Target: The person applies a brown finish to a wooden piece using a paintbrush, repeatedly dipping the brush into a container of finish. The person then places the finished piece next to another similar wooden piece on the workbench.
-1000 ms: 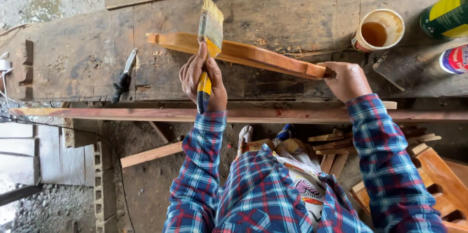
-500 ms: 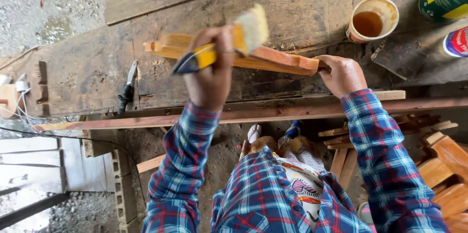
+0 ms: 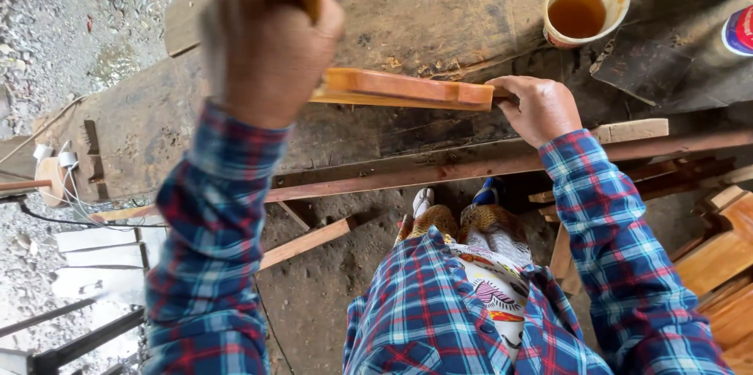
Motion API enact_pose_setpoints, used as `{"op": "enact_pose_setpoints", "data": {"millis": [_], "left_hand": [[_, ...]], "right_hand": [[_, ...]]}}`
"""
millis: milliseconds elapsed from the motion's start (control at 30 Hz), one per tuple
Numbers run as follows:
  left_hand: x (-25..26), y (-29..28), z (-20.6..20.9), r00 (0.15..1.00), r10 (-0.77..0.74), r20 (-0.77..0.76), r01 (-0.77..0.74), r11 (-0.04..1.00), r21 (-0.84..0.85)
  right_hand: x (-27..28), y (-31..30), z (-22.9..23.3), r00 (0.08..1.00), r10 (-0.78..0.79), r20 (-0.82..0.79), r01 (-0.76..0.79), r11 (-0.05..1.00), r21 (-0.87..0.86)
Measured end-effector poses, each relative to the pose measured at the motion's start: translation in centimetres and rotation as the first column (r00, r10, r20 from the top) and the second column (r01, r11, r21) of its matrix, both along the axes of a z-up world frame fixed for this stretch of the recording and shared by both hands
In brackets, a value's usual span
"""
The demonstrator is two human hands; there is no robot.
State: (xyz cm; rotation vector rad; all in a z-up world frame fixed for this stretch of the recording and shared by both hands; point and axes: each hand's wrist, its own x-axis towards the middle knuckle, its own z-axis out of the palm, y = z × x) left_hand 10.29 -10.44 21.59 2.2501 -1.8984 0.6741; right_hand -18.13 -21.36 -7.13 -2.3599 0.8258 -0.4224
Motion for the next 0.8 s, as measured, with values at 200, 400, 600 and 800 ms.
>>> {"op": "enact_pose_setpoints", "data": {"millis": [200,400,600,800], "left_hand": [[-5.2,-1.4,1.4,0.849,-0.274,-0.452,0.250,0.962,-0.112],[-7.1,-1.8,-3.7,0.878,-0.056,-0.474,0.118,0.988,0.102],[-3.2,0.4,0.7,1.000,0.002,-0.021,-0.002,1.000,-0.029],[-9.2,-0.9,-0.2,0.704,-0.179,-0.687,0.212,0.977,-0.037]], "right_hand": [[-0.1,0.0,0.1,1.000,-0.002,0.004,0.002,1.000,-0.008],[-0.3,-0.1,-0.4,0.999,0.004,0.035,-0.005,1.000,0.015],[-0.2,-0.2,-0.4,0.999,-0.008,0.032,0.008,1.000,0.019],[-0.2,-0.1,-0.1,1.000,-0.001,0.023,0.001,1.000,0.016]]}}
